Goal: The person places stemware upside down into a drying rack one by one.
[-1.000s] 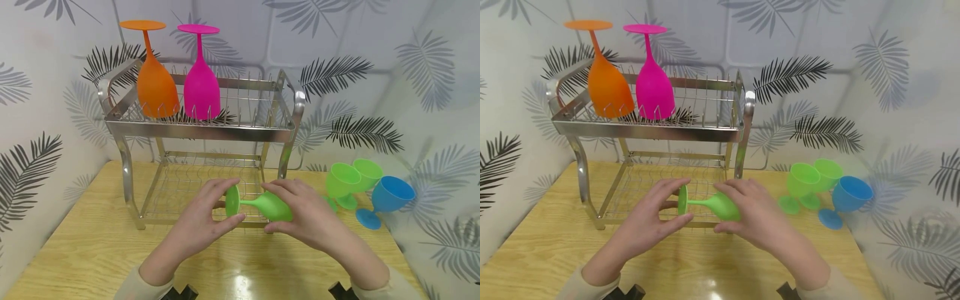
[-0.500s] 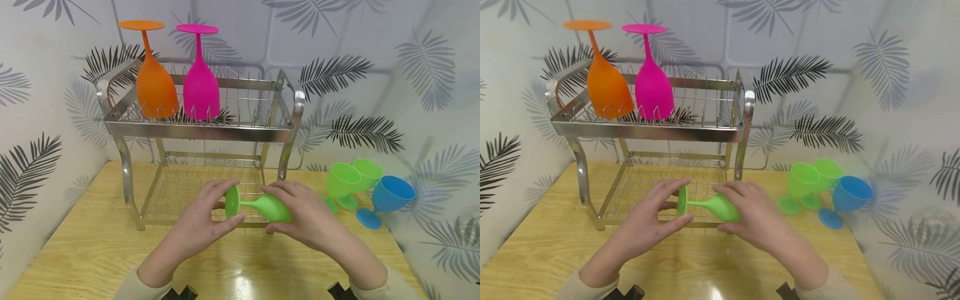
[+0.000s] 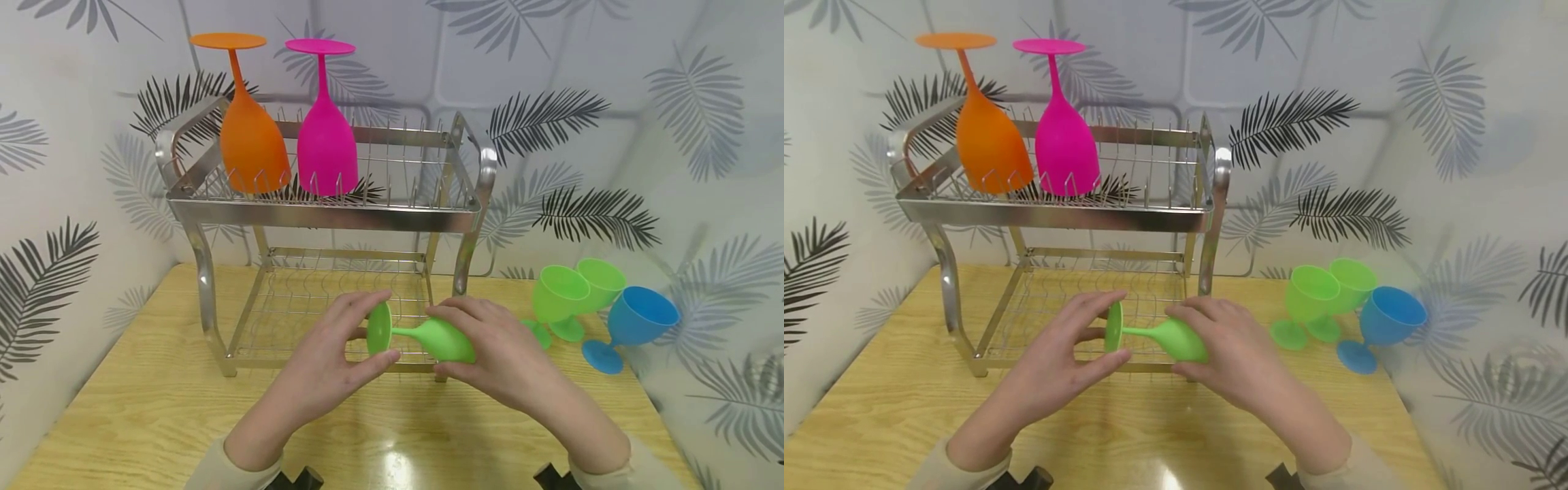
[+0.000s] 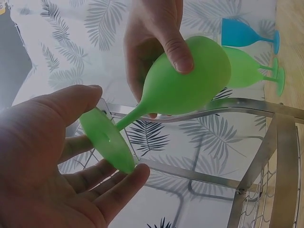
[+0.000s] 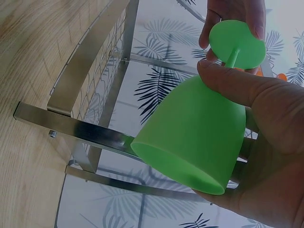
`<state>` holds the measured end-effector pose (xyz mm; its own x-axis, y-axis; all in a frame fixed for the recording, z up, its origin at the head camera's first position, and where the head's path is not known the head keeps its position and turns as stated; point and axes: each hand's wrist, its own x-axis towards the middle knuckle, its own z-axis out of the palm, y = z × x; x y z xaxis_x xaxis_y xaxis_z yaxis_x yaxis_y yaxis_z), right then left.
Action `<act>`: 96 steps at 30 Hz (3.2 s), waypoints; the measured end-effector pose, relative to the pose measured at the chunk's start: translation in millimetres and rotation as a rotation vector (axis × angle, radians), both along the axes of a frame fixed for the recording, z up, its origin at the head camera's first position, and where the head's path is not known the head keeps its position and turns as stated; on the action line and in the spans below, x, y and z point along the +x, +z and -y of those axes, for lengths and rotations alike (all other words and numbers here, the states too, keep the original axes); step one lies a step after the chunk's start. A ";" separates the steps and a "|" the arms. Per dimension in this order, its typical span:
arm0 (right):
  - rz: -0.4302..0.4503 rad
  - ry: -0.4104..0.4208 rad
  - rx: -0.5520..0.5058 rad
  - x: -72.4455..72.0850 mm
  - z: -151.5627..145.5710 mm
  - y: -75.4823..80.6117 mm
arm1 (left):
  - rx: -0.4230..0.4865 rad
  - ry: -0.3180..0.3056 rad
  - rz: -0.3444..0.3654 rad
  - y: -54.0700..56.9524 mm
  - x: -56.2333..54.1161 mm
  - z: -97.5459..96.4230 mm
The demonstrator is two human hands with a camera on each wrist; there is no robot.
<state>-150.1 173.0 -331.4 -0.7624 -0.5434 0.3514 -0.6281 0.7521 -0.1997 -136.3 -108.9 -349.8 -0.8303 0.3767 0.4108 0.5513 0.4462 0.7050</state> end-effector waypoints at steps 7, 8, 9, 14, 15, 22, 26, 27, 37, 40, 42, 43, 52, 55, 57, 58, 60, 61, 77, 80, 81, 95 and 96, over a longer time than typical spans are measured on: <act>-0.025 -0.003 -0.028 0.5 0.0 -0.8 | 0.007 -0.002 -0.046 2.0 0.8 -0.3; -0.025 -0.006 -0.035 0.5 0.1 -0.9 | 0.010 -0.002 -0.055 2.5 1.0 -0.4; -0.025 -0.009 -0.045 0.6 0.3 -0.8 | 0.015 -0.002 -0.065 2.9 1.1 -0.4; -0.005 -0.014 -0.118 1.7 0.3 1.0 | 0.045 -0.007 -0.111 4.3 1.2 0.5; 0.000 -0.014 -0.132 1.9 -0.1 1.8 | 0.055 -0.008 -0.119 4.3 1.0 0.8; 0.032 -0.036 -0.173 5.1 -3.3 8.4 | 0.085 0.027 -0.259 4.1 -1.4 3.2; 0.061 -0.044 -0.212 7.0 -3.6 12.6 | 0.093 0.062 -0.354 4.9 -2.9 6.2; 0.069 -0.046 -0.224 7.4 -3.7 13.7 | 0.095 0.070 -0.382 5.4 -3.5 6.9; 0.130 -0.055 -0.347 12.0 -6.0 27.9 | 0.088 0.197 -0.651 19.5 -9.3 13.4; 0.149 -0.077 -0.364 13.3 -6.1 32.5 | 0.092 0.248 -0.694 23.3 -10.1 16.3; 0.155 -0.090 -0.375 14.5 -6.2 35.9 | 0.105 0.268 -0.719 26.1 -11.3 18.1; 0.155 -0.094 -0.380 15.2 -6.2 37.5 | 0.110 0.278 -0.731 27.3 -11.8 19.1; 0.178 -0.133 -0.421 20.9 -4.9 54.8 | 0.084 0.368 -0.841 39.7 -18.9 30.4; 0.186 -0.143 -0.438 21.2 -4.4 60.1 | 0.078 0.373 -0.871 43.9 -23.2 33.8; 0.191 -0.135 -0.460 20.9 -3.9 63.4 | 0.070 0.384 -0.891 46.3 -26.1 36.3; 0.198 -0.132 -0.472 20.9 -3.6 65.0 | 0.063 0.391 -0.899 47.6 -27.4 37.6; 0.212 -0.132 -0.491 21.1 -3.0 68.2 | 0.044 0.409 -0.911 50.1 -29.4 40.2; 0.217 -0.130 -0.501 21.0 -2.6 69.8 | 0.037 0.419 -0.917 51.6 -30.4 41.1; 0.195 -0.107 -0.618 15.0 3.0 100.2 | -0.089 0.433 -0.937 68.5 -48.4 48.7; 0.199 -0.106 -0.634 14.0 3.8 107.2 | -0.100 0.427 -0.932 68.2 -50.7 49.2; 0.197 -0.107 -0.635 13.5 4.1 109.3 | -0.100 0.424 -0.932 68.4 -51.4 49.1; 0.167 -0.105 -0.659 4.0 11.0 130.7 | -0.141 0.425 -0.920 71.4 -59.6 49.2; 0.167 -0.100 -0.664 3.4 11.7 131.9 | -0.143 0.428 -0.919 71.4 -59.9 49.4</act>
